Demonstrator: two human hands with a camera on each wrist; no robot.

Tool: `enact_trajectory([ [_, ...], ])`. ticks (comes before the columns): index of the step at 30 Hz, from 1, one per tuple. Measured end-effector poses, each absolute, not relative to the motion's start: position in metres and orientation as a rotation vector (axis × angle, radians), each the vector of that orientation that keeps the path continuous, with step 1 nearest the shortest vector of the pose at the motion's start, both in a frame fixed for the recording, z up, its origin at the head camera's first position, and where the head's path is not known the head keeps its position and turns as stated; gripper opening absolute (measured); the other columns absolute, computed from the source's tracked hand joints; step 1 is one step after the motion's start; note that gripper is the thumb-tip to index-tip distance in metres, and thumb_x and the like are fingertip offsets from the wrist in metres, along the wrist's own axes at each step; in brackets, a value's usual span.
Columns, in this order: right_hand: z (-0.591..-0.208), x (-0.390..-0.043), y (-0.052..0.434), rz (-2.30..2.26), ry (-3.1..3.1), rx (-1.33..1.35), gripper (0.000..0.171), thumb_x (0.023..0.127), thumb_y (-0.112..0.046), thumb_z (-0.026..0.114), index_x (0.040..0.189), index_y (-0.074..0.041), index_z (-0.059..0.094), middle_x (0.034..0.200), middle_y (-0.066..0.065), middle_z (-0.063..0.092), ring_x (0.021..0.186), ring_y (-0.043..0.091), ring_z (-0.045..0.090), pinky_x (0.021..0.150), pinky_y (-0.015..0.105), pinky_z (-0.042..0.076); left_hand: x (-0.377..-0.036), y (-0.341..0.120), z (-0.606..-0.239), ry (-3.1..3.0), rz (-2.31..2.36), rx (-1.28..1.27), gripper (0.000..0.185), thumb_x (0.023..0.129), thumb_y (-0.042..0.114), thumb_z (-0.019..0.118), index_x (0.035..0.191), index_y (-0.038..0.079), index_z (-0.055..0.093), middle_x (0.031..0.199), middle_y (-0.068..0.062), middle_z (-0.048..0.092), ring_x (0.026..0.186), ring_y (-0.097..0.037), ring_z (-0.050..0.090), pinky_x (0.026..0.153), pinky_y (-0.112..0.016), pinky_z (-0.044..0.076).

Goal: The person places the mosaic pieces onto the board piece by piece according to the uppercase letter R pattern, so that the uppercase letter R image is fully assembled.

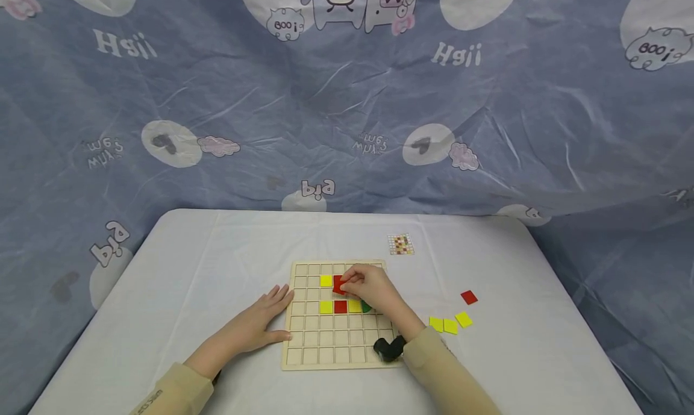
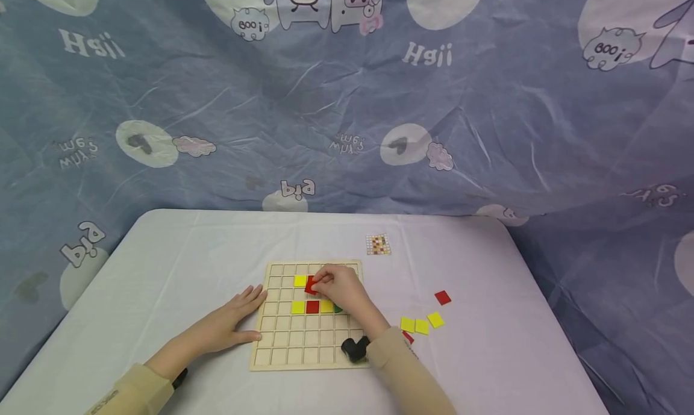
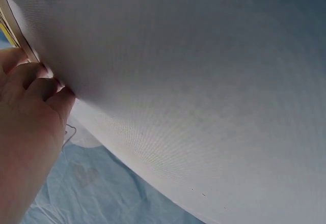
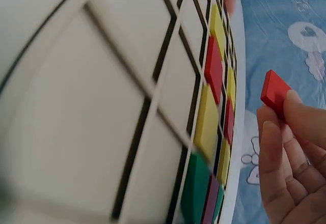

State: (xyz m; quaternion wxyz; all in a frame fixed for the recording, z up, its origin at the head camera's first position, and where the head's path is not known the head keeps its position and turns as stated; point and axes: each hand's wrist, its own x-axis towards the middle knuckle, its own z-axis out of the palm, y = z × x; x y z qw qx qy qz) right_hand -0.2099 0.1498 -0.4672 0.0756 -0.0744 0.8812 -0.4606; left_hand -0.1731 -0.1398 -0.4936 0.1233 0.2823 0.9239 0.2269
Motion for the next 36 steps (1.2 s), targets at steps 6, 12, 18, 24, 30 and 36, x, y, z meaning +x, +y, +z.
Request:
enact_trajectory([
  [6, -0.472, -0.216, 0.13, -1.279, 2.689, -0.264, 0.006, 0.085, -0.015, 0.077, 0.088, -0.012, 0.072, 0.077, -0.002, 0.067, 0.065, 0.007, 0.058, 0.061, 0.02, 0.05, -0.173, -0.14, -0.494, 2.687, 0.68, 0.815, 0.087, 0.087, 0.045, 0.07, 0.153, 0.004, 0.032, 0.161, -0.019, 0.024, 0.15, -0.041, 0.02, 0.121, -0.056, 0.022],
  [12, -0.476, -0.217, 0.122, -1.214, 2.709, -0.312, 0.004, 0.085, -0.011, 0.077, 0.086, -0.011, 0.073, 0.075, -0.002, 0.067, 0.064, 0.007, 0.057, 0.061, 0.019, 0.05, -0.174, -0.141, -0.496, 2.688, 0.678, 0.822, 0.088, 0.087, 0.045, 0.07, 0.154, 0.004, 0.031, 0.162, -0.019, 0.023, 0.15, -0.041, 0.019, 0.121, -0.056, 0.021],
  [18, -0.477, -0.219, 0.117, -1.134, 2.754, -0.374, 0.004, 0.085, -0.009, 0.077, 0.085, -0.011, 0.074, 0.073, -0.002, 0.067, 0.063, 0.006, 0.054, 0.059, 0.018, 0.048, -0.174, -0.141, -0.496, 2.697, 0.674, 0.835, 0.086, 0.088, 0.044, 0.071, 0.153, 0.003, 0.032, 0.161, -0.019, 0.025, 0.149, -0.041, 0.02, 0.121, -0.056, 0.022],
  [24, -0.476, -0.218, 0.113, -1.008, 2.828, -0.413, 0.004, 0.085, -0.013, 0.077, 0.086, -0.009, 0.075, 0.077, -0.002, 0.066, 0.065, 0.008, 0.052, 0.06, 0.019, 0.046, -0.174, -0.14, -0.495, 2.699, 0.665, 0.832, 0.086, 0.088, 0.045, 0.07, 0.153, 0.004, 0.032, 0.161, -0.019, 0.025, 0.149, -0.041, 0.021, 0.121, -0.056, 0.023],
  [30, -0.474, -0.215, 0.109, -0.836, 2.907, -0.401, 0.003, 0.084, -0.015, 0.078, 0.086, -0.012, 0.077, 0.083, -0.001, 0.062, 0.069, 0.01, 0.051, 0.063, 0.021, 0.046, -0.175, -0.141, -0.498, 2.705, 0.658, 0.831, 0.086, 0.088, 0.047, 0.069, 0.154, 0.005, 0.032, 0.161, -0.018, 0.025, 0.15, -0.04, 0.021, 0.121, -0.055, 0.023],
  [36, -0.466, -0.213, 0.119, -0.983, 2.813, -0.391, 0.008, 0.088, -0.014, 0.075, 0.094, -0.009, 0.076, 0.086, 0.001, 0.063, 0.073, 0.01, 0.054, 0.065, 0.022, 0.048, -0.175, -0.142, -0.499, 2.702, 0.659, 0.834, 0.087, 0.087, 0.047, 0.07, 0.154, 0.005, 0.032, 0.162, -0.017, 0.025, 0.15, -0.039, 0.02, 0.121, -0.055, 0.022],
])
